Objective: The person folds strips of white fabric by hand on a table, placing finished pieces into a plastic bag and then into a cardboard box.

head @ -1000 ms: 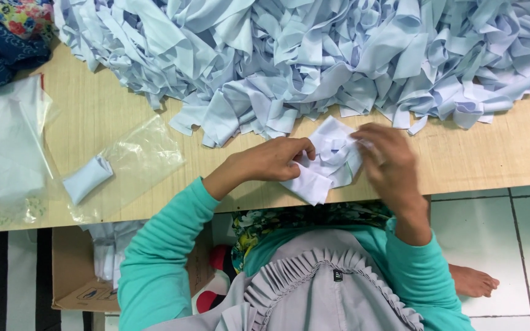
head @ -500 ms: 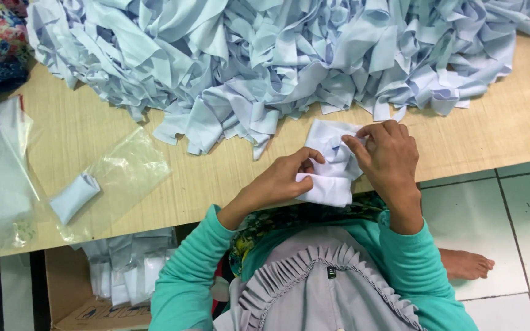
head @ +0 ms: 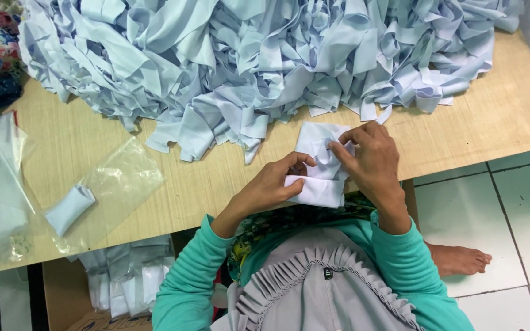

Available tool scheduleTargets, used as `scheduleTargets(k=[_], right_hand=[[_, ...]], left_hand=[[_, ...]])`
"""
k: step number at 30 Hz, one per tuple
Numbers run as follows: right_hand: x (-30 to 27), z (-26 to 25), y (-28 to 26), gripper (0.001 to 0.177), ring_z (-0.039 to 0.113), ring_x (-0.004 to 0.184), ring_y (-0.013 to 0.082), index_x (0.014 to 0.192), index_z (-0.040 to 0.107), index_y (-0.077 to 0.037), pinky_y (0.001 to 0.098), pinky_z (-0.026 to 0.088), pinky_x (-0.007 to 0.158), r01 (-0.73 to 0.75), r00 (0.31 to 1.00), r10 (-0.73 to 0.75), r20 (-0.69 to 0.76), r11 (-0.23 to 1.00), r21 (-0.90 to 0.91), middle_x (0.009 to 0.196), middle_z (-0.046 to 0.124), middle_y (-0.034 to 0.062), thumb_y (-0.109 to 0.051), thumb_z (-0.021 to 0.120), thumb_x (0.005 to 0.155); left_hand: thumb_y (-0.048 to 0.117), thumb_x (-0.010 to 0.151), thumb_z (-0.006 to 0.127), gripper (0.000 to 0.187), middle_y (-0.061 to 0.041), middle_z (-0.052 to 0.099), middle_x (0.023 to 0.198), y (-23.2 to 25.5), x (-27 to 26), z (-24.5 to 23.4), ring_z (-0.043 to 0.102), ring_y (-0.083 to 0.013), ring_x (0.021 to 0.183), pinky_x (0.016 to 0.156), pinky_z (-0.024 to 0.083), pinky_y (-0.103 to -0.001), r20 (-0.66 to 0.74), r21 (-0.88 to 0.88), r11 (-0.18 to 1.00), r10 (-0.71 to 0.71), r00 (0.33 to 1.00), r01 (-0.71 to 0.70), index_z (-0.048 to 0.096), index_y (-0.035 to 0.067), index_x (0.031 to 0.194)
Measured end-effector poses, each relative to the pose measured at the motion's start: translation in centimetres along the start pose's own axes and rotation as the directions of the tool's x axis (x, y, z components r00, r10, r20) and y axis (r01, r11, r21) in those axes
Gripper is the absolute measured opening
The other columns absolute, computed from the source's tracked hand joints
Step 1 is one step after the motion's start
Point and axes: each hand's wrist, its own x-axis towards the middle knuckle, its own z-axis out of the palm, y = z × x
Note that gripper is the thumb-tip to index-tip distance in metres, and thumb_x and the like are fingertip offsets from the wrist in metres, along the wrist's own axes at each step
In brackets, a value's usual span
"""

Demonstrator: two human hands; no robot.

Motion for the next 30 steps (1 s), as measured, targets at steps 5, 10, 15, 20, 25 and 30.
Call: scheduleTargets(k=[5,10,15,20,25,30], right_hand=[[0.0,-1.1,0.1,0.026,0.059,0.083,0.0257,0.092,0.079,-0.009,0.0377,0.047,0.07,-0.036,0.999,0.037,0.008,0.997,-0.072,0.084,0.056,0.0085,-0.034,0.077,0.099],[-0.3,-0.6,0.7,0.019,0.058,0.081,0.0276,0.095,0.077,-0.007,0.0408,0.046,0.07,-0.029,0.999,0.03,0.024,0.998,-0.051,0.081,0.052,0.0056,-0.026,0.079,0.094],[-0.8,-1.2,0.7,0.016,0.058,0.089,0.0272,0.109,0.072,-0.008,0.0406,0.049,0.076,0.104,0.991,-0.103,-0.082,0.995,0.001,0.089,0.053,0.0053,-0.02,0.077,0.099],[-3.9,-2.6,-2.3,0.026,0.056,0.091,0.025,0.106,0.073,-0.014,0.0365,0.044,0.079,0.298,0.954,-0.299,0.007,0.951,0.08,0.092,0.059,0.0065,-0.038,0.073,0.094],[-6.6,-1.0,-2.4,0.048,0.054,0.1,0.0234,0.121,0.066,-0.017,0.0353,0.04,0.082,0.474,0.881,-0.474,-0.002,0.881,-0.013,0.107,0.058,0.0052,-0.038,0.083,0.081],[-7.3,0.5,-1.7,0.028,0.06,0.099,0.0193,0.115,0.07,-0.018,0.0341,0.042,0.087,0.498,0.846,-0.51,-0.156,0.86,-0.111,0.107,0.064,0.0022,-0.016,0.077,0.087]], left_hand=[[0.011,0.092,0.063,0.036,-0.019,0.073,0.098,0.5,0.3,0.0,0.073,-0.0389,0.091,0.081,0.057,-0.048,-0.002,0.025,0.998,0.053,0.999,-0.053,0.063,0.009,0.128],[0.008,0.095,0.061,0.033,-0.023,0.073,0.101,1.3,0.9,-0.4,0.071,-0.0465,0.098,0.087,0.056,-0.053,0.04,0.078,0.993,0.091,0.995,-0.094,0.063,0.006,0.128],[0.011,0.098,0.06,0.029,-0.023,0.074,0.103,0.6,1.8,-0.4,0.071,-0.0452,0.103,0.092,0.054,-0.054,0.063,0.115,0.988,0.094,0.994,-0.101,0.065,0.005,0.126],[0.012,0.099,0.06,0.027,-0.022,0.074,0.103,0.0,1.9,-0.3,0.071,-0.0438,0.103,0.093,0.055,-0.053,0.061,0.123,0.989,0.079,0.995,-0.086,0.066,0.006,0.125],[0.012,0.097,0.063,0.024,-0.022,0.071,0.102,-0.3,1.7,0.3,0.07,-0.0457,0.101,0.089,0.056,-0.053,0.02,0.177,0.977,0.117,0.993,-0.119,0.067,0.006,0.12],[0.023,0.093,0.073,0.026,-0.005,0.063,0.11,-2.0,0.8,1.6,0.068,-0.0325,0.105,0.089,0.057,-0.044,-0.133,0.53,0.842,0.203,0.97,-0.104,0.069,0.02,0.118]])
